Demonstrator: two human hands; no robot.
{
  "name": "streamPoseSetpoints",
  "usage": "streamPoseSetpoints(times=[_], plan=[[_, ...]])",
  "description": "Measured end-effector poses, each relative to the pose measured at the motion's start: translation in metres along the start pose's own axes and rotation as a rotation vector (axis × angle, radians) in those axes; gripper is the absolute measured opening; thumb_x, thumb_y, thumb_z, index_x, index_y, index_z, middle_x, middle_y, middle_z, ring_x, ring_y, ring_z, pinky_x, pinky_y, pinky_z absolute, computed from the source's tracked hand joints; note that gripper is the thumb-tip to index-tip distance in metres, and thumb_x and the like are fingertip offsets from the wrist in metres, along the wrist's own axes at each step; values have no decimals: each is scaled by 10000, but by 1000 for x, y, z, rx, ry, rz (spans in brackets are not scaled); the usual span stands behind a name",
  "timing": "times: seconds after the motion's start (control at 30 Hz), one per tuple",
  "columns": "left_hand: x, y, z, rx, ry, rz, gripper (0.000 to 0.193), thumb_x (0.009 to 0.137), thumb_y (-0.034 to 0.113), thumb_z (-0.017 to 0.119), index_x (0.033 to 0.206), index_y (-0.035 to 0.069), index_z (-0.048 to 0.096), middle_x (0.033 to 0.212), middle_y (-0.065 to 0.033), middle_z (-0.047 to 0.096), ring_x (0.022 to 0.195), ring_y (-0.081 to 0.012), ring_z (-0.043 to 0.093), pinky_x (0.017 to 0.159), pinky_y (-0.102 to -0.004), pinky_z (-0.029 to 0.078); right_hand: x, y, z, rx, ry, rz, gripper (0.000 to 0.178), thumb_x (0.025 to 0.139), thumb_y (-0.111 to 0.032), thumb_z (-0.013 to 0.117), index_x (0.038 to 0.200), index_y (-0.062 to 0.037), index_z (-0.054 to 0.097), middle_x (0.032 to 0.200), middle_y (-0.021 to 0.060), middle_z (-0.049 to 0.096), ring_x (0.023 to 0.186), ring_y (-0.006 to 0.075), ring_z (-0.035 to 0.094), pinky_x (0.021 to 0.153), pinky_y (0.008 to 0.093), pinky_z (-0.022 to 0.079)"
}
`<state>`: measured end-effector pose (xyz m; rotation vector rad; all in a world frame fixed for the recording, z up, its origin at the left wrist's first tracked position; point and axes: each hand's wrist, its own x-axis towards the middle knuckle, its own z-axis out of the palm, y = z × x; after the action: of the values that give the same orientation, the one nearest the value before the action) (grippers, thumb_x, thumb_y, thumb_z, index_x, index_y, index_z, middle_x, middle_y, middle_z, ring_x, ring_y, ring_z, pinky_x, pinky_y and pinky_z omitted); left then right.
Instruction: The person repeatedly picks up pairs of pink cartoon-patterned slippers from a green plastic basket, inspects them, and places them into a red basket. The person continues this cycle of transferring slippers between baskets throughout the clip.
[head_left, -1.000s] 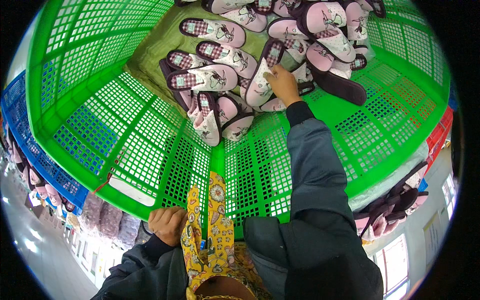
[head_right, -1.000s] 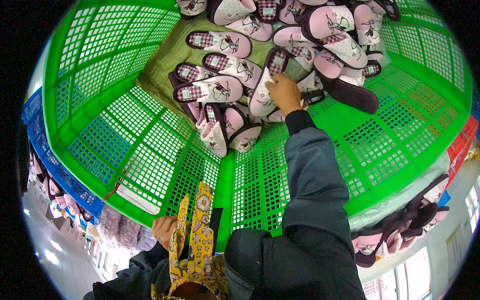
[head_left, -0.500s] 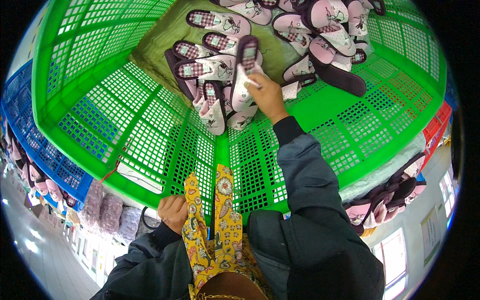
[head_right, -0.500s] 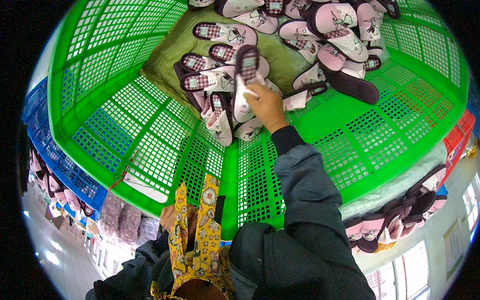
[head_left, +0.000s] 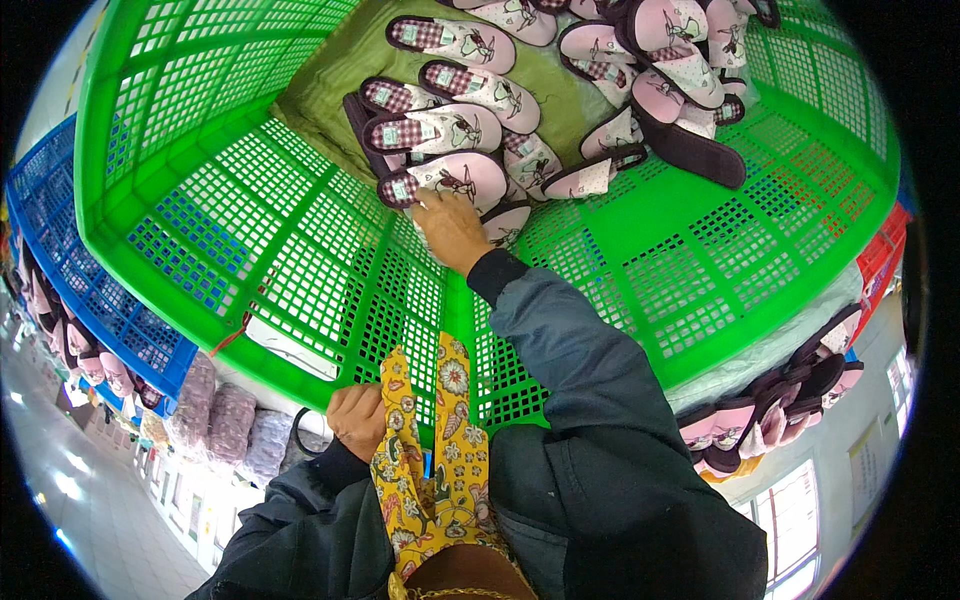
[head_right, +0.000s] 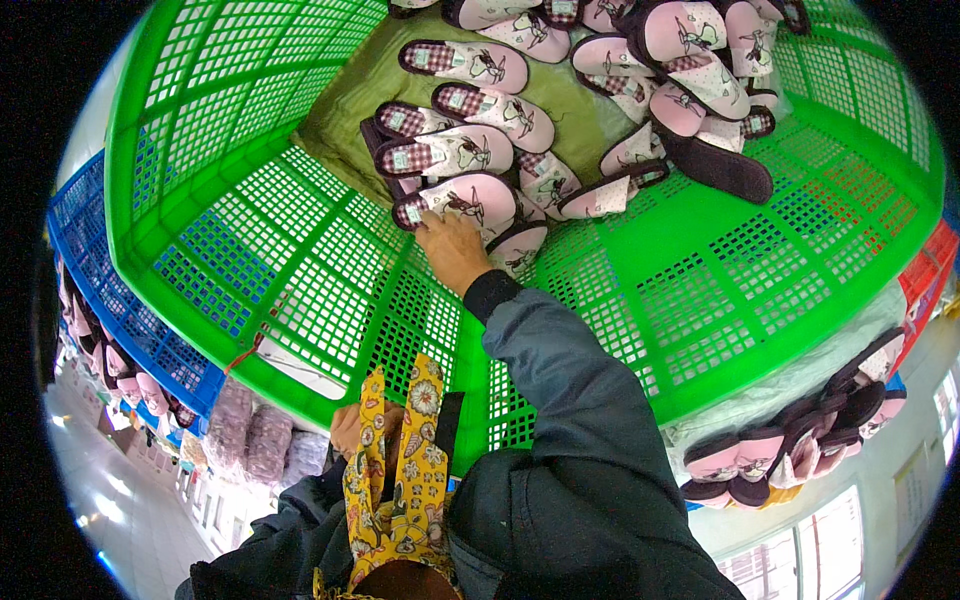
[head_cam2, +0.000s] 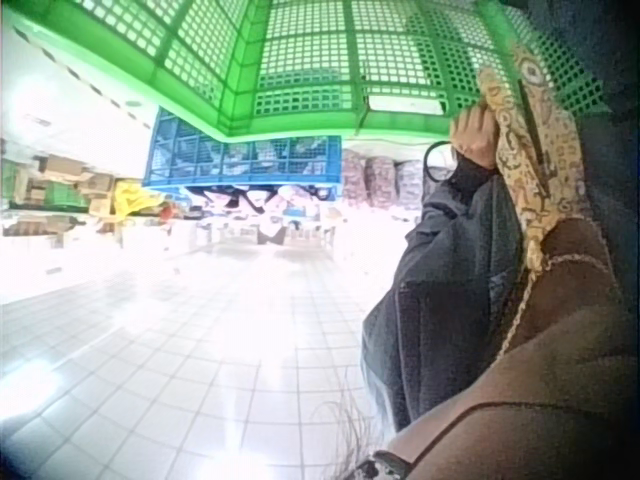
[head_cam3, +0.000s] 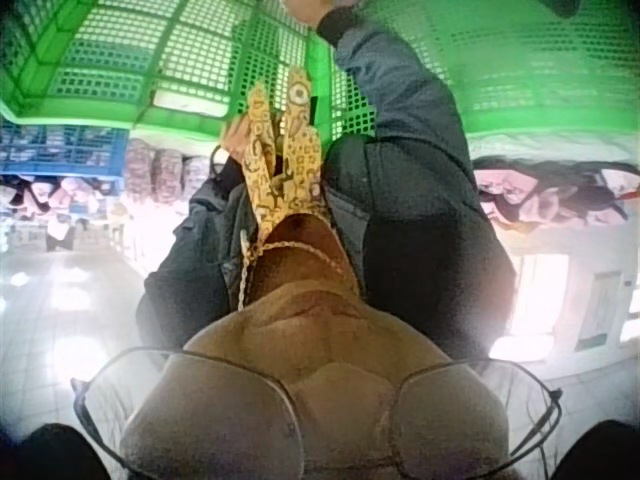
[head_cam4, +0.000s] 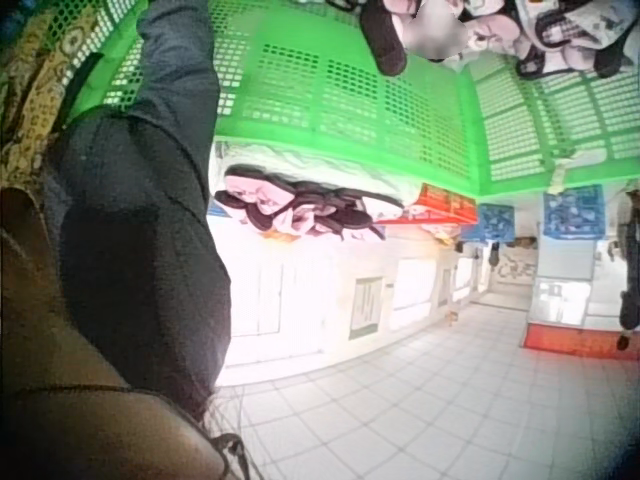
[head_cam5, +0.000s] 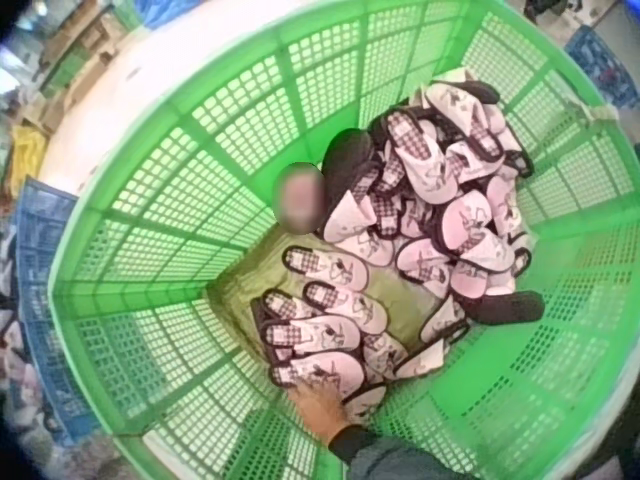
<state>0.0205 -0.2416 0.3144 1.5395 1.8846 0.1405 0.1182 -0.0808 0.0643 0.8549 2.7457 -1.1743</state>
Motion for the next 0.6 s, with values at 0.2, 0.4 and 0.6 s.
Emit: streamPoseSetpoints(times=[0.2, 0.4, 0.6], plan=[[-5, -7, 10, -232, -186, -199, 150, 735, 145, 686, 851, 75, 621, 831, -60, 609, 759, -221, 598, 659, -344, 443, -29, -33, -26, 117, -190, -82, 87, 744, -107, 535, 731, -65, 610, 743, 120, 602, 710, 311, 613, 618, 437, 483], [119, -33, 6, -423, -116, -259, 239, 875, 211, 614, 972, -6, 594, 899, -144, 643, 830, -247, 638, 729, -339, 498, -62, -27, -136, 128, -482, -201, 123, 716, -124, 553, 653, -67, 642, 669, 135, 620, 684, 328, 632, 604, 458, 489], [215, -108, 119, -429, -62, -597, 601, 803, 318, 673, 1254, 3, 432, 1038, -224, 623, 949, -360, 615, 806, -421, 484, -94, 5, -139, -72, -348, -39, 120, 721, -138, 565, 642, -89, 641, 669, 108, 627, 672, 290, 636, 595, 418, 474]])
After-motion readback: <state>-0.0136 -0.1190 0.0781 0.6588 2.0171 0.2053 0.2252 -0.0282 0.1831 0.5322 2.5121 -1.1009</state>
